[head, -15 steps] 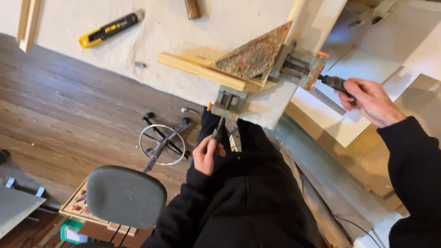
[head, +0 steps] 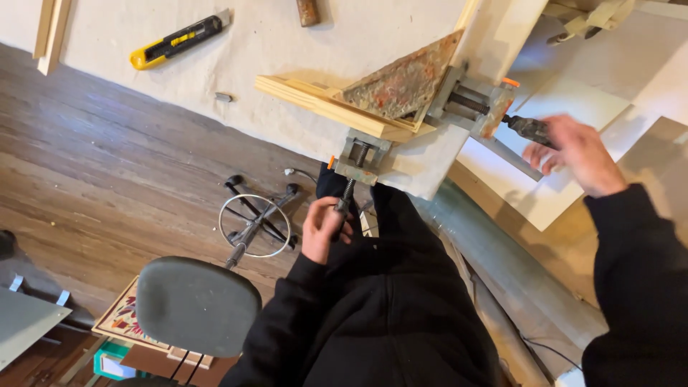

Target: Assembling wooden picture frames by gluing, clamping, and hammering pieces together.

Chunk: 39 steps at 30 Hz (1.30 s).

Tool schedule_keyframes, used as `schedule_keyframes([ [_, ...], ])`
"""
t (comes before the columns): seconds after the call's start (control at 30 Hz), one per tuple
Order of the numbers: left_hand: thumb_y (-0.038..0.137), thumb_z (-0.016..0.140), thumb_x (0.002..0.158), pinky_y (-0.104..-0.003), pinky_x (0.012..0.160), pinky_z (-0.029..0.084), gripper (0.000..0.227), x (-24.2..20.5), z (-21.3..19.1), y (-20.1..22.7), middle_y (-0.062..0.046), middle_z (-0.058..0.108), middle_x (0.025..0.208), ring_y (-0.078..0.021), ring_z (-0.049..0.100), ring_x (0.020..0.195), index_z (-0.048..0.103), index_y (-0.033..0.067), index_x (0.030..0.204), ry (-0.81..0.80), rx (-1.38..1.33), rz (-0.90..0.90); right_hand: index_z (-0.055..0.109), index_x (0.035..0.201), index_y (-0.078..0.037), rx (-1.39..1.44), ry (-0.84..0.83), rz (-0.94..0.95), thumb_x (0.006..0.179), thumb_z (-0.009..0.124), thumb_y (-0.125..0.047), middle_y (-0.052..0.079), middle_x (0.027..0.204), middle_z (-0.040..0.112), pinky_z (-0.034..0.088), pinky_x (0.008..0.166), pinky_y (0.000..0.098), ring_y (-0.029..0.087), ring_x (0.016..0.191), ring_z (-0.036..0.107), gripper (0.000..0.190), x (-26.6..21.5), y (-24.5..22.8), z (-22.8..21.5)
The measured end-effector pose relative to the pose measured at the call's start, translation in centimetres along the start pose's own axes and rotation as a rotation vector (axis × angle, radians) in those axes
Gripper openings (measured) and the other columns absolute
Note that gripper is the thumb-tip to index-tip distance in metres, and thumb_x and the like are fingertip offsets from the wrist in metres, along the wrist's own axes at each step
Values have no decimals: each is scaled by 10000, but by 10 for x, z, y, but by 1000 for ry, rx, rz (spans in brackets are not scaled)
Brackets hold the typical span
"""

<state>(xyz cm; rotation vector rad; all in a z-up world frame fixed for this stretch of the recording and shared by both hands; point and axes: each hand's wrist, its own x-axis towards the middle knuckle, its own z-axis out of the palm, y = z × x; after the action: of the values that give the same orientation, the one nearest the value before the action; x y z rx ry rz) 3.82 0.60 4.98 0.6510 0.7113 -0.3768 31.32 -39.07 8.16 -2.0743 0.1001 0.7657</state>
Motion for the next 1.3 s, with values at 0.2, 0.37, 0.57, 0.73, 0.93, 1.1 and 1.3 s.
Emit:
schedule_keyframes([
  [0.2,188,827,889,-264,626,533,364,-17,19,-3,-89,665,788,-134,618,689,604,-26,1081,464,959,621,669,1096,90,663,-376,420,1176,532,-392,37,729,578,405,530,256,91,568,440,508,23,49,-21],
  [0.37,328,533,1040,-232,597,522,407,-8,-12,-20,-66,694,690,-102,646,599,693,-37,1123,225,290,174,598,1172,-48,237,-103,-127,939,739,-106,67,1108,704,572,810,287,142,880,682,278,-8,-18,-2],
  [0.57,298,533,1067,-294,801,519,382,9,-24,-8,-100,727,969,-216,672,887,693,-37,1157,282,551,331,566,1185,-21,-560,281,-480,1034,910,-67,120,1141,624,575,904,333,234,980,655,378,-20,18,12],
  [0.73,299,835,884,-453,1178,413,599,17,92,92,-174,502,1431,-349,497,1360,553,32,1339,501,1282,971,507,1284,2,-359,328,-518,881,930,-59,149,1291,543,575,995,375,262,1105,628,588,-33,-31,16],
  [0.93,295,841,816,-576,1285,205,877,81,129,116,-206,322,1625,-402,299,1541,399,45,1530,426,1555,1057,524,1330,-10,-396,383,-519,870,958,-44,153,1391,517,566,1013,376,275,1198,584,633,-49,-32,17],
  [1.1,130,754,838,-532,1348,187,844,92,132,115,-133,325,1704,-339,295,1627,375,95,1592,298,1658,998,522,1303,-17,-320,406,-489,881,932,-15,124,1339,507,533,997,350,252,1174,570,588,-58,-22,16],
  [1.3,308,857,805,-536,1270,263,932,118,140,143,-147,462,1532,-339,437,1436,368,56,1557,107,1615,981,558,1286,-12,-307,427,-483,942,901,-15,118,1346,517,537,1010,334,241,1178,576,486,-51,-50,23],
])
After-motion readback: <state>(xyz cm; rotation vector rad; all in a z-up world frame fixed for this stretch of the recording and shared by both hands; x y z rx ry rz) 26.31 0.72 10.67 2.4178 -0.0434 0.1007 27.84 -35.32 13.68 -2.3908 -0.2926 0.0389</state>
